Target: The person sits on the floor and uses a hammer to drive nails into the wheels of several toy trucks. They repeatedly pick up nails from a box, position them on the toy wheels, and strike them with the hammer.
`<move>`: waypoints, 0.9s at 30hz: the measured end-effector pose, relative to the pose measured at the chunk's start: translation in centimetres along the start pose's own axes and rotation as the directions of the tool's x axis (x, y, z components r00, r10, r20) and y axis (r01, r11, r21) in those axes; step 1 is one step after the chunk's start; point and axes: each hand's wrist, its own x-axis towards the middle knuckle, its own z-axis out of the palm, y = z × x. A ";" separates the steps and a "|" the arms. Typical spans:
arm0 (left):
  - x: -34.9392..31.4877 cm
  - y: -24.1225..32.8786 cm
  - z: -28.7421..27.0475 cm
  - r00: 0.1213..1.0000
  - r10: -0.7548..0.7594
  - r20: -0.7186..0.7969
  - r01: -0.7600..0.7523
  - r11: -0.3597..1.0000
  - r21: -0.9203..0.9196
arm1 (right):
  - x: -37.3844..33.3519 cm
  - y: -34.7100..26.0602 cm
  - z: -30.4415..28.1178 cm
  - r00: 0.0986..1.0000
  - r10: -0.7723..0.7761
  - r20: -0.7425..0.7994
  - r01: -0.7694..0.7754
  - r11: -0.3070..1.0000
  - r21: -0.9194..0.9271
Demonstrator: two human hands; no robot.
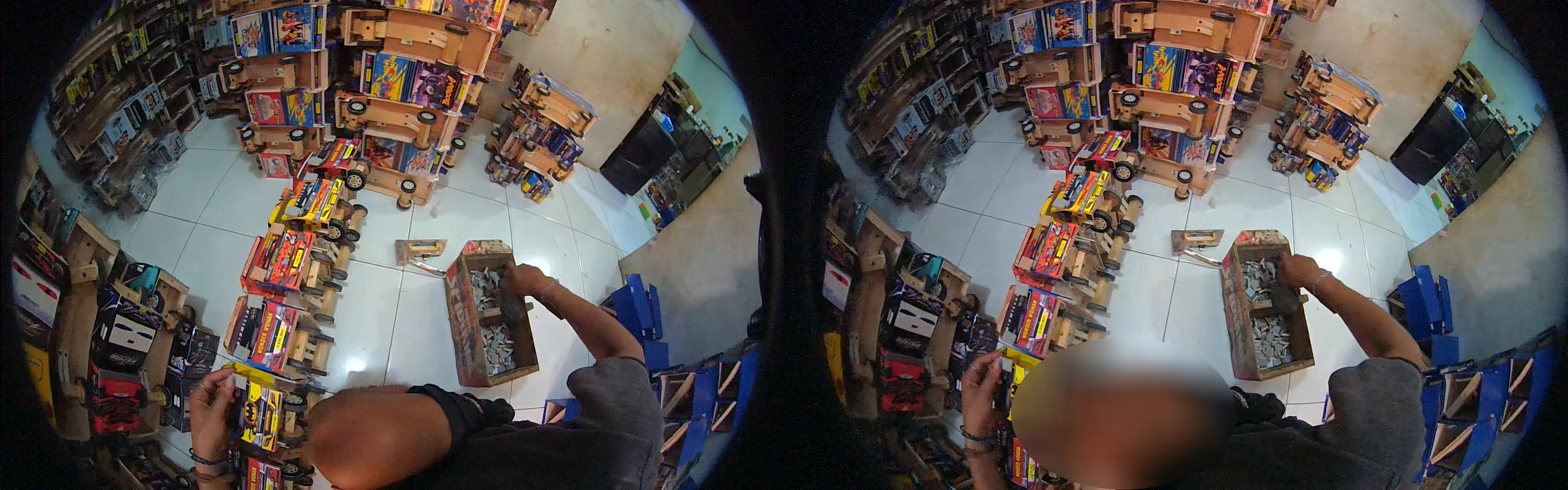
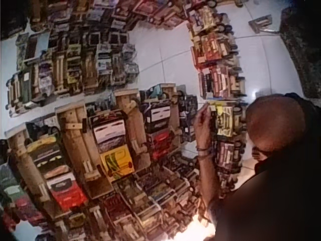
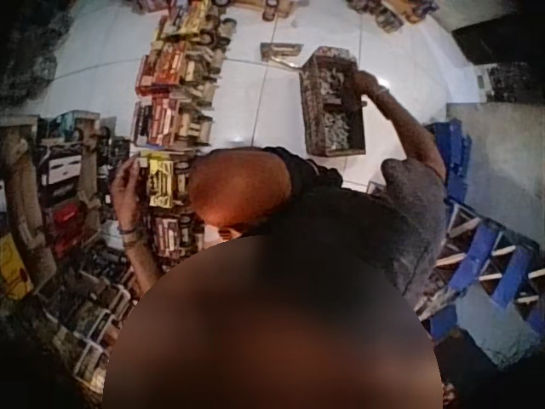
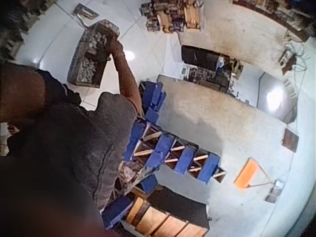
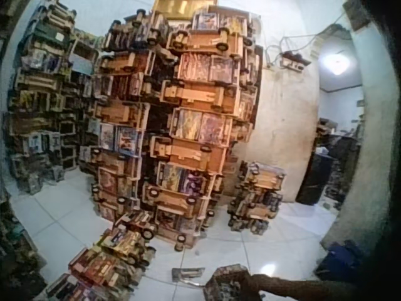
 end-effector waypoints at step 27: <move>0.0 0.4 0.4 0.999 -0.008 -0.045 0.009 1.000 0.005 | 7.8 -2.0 3.5 0.884 -0.466 -0.022 0.448 0.862 -0.236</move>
